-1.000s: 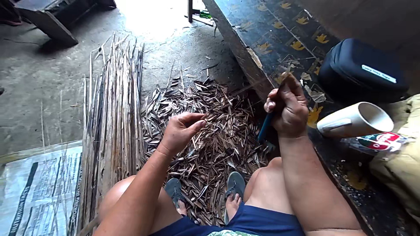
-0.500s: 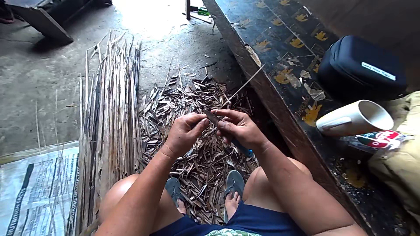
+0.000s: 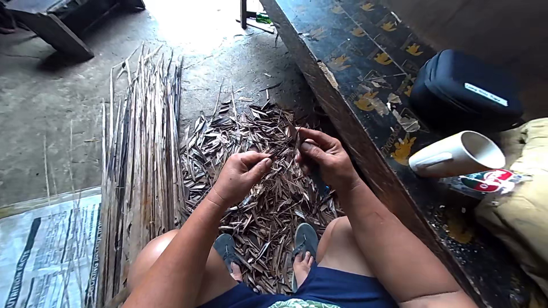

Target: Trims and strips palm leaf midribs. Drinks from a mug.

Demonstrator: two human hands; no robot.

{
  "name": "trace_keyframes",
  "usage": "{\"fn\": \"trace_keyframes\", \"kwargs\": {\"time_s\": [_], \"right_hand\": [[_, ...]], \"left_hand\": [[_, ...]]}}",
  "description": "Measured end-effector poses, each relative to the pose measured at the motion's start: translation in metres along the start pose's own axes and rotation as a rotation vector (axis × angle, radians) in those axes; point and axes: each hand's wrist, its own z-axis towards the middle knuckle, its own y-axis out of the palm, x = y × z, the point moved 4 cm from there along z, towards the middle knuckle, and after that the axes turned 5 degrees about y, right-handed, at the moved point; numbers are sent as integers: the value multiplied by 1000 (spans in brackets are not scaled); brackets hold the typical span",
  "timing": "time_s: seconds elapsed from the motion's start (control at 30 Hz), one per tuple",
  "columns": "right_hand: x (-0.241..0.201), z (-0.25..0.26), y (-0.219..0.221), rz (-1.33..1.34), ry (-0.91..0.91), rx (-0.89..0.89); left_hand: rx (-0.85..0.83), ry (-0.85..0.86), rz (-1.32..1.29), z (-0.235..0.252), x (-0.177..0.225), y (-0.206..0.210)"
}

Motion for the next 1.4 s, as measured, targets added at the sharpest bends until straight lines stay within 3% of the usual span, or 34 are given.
{"fn": "trace_keyframes", "kwargs": {"time_s": [0.27,0.53,0.63,0.73,0.8,1.13,1.3,1.4], "right_hand": [[-27,3,-24,28,-111,75],[-63,-9,-53,73,-342,225],[-50,-11,-36,-7,-177,169],[-15,-7,-2,-70,99,-20],[-1,-3,11,-72,179,-124],[10,4,19,37,174,-113],[-4,15,-6,149,68,10],[-10,18,-14,213,17,40]], "left_hand": [[26,-4,55,0,-5,1],[129,12,124,1,-9,-4],[178,14,137,3,-11,-4],[180,31,126,3,-10,-1],[148,25,88,3,-7,2],[121,-12,41,2,-5,8],[-59,-197,-186,-2,-3,-1],[-68,-212,-309,-4,-10,-5]]}}
